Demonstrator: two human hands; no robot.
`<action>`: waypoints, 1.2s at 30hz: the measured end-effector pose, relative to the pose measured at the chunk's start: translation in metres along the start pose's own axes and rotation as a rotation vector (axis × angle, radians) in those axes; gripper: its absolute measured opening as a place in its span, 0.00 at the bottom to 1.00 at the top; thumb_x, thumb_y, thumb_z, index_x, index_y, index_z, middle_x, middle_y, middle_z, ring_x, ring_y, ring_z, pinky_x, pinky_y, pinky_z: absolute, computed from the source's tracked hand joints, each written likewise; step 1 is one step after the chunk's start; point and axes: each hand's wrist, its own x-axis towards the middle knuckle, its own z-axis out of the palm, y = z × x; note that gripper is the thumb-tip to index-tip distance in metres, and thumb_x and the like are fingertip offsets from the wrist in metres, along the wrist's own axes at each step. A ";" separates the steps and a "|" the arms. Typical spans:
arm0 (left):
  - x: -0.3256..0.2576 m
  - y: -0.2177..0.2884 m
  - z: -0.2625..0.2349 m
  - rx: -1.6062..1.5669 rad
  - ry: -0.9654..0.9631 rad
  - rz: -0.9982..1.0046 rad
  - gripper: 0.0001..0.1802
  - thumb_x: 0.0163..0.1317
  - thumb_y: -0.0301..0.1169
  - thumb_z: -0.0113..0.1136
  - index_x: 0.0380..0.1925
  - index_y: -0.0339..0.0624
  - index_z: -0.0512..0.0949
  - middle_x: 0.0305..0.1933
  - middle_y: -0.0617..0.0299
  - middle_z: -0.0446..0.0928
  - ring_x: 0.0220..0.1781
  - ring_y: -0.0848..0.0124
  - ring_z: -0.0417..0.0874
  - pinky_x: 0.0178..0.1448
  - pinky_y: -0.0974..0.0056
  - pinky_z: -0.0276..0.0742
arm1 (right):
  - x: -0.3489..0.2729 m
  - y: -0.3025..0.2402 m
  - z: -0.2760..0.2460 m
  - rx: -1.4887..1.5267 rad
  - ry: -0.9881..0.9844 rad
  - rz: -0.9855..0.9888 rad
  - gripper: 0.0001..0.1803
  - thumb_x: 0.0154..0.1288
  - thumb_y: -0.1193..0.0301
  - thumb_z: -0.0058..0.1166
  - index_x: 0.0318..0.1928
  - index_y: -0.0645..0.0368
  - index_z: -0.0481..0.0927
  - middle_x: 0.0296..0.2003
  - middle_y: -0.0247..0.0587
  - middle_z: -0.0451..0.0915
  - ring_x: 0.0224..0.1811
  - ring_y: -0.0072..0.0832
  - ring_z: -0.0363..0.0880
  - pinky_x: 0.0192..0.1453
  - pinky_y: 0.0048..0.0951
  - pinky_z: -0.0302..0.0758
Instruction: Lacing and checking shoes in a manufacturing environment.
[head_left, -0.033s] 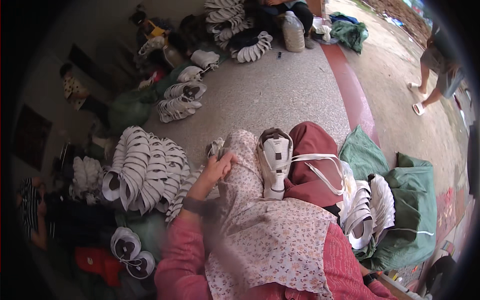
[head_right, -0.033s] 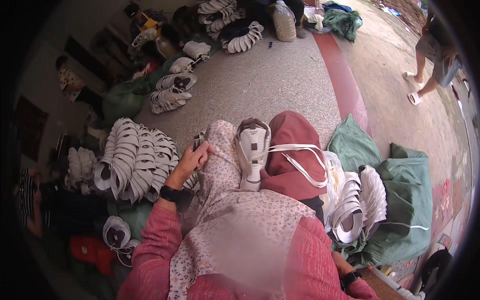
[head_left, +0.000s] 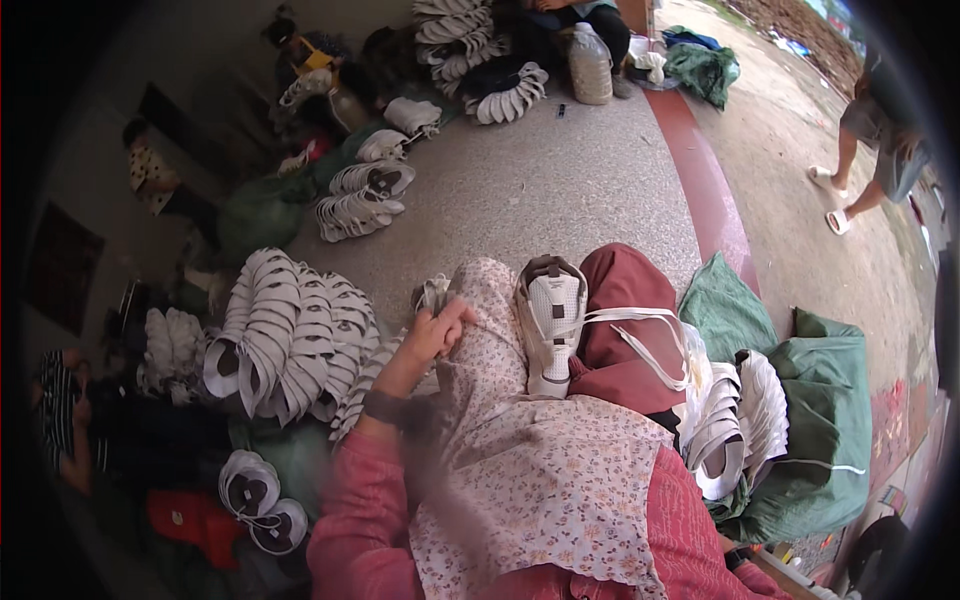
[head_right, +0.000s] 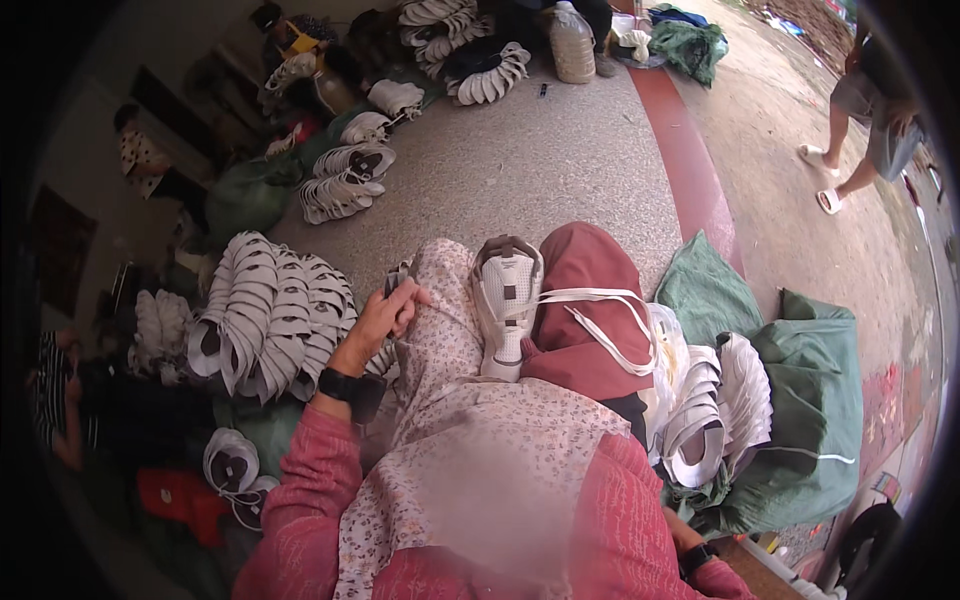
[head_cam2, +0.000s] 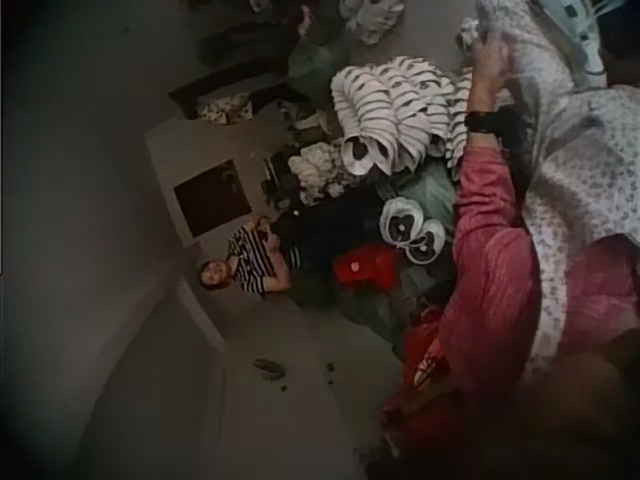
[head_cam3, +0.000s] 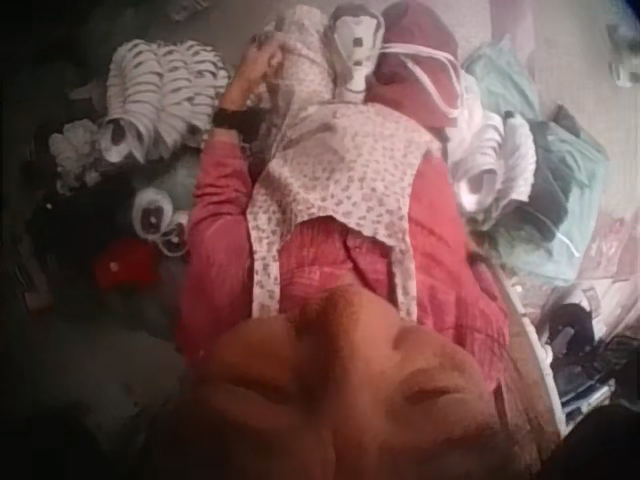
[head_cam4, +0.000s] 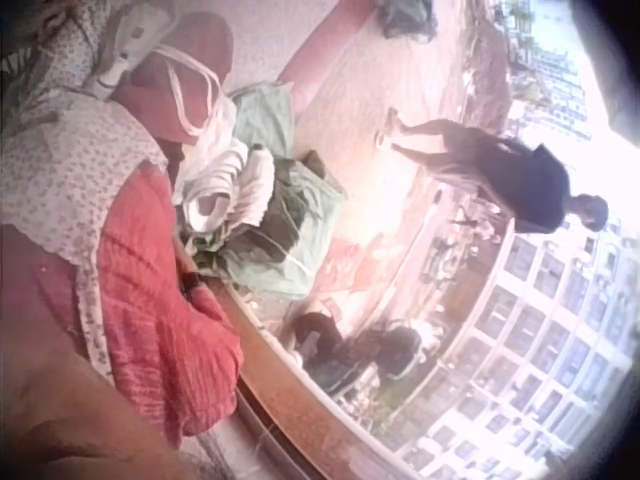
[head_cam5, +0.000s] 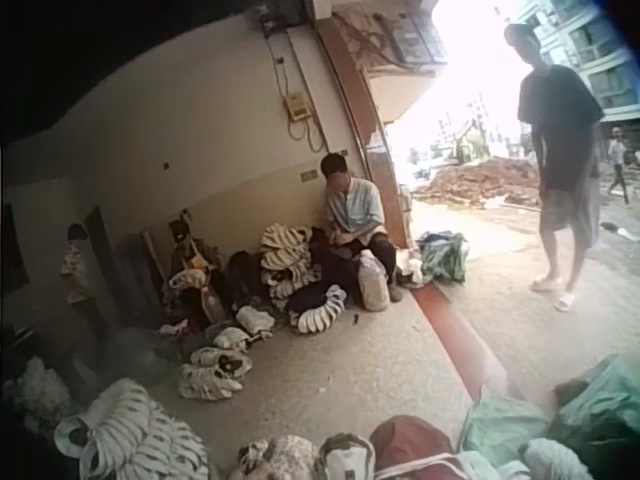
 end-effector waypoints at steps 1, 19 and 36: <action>-0.002 0.005 -0.001 -0.072 -0.034 0.009 0.27 0.77 0.50 0.43 0.39 0.35 0.80 0.17 0.75 0.63 0.17 0.84 0.60 0.22 0.75 0.59 | 0.002 0.002 0.004 -0.034 -0.012 0.009 0.17 0.64 0.59 0.54 0.38 0.61 0.83 0.31 0.49 0.82 0.30 0.41 0.81 0.31 0.40 0.74; -0.009 0.116 0.040 0.046 -0.297 0.263 0.14 0.73 0.36 0.52 0.42 0.35 0.80 0.22 0.71 0.70 0.24 0.82 0.70 0.29 0.73 0.67 | 0.009 -0.395 -0.204 -0.384 0.958 -1.260 0.09 0.59 0.73 0.60 0.41 0.59 0.81 0.44 0.44 0.79 0.48 0.42 0.78 0.51 0.41 0.73; 0.102 0.030 0.071 0.230 -0.437 0.159 0.13 0.68 0.39 0.60 0.38 0.40 0.82 0.27 0.72 0.78 0.27 0.83 0.74 0.34 0.74 0.71 | 0.084 -0.452 -0.124 -0.622 0.500 -1.047 0.09 0.60 0.67 0.55 0.29 0.58 0.83 0.26 0.48 0.82 0.31 0.46 0.84 0.32 0.46 0.79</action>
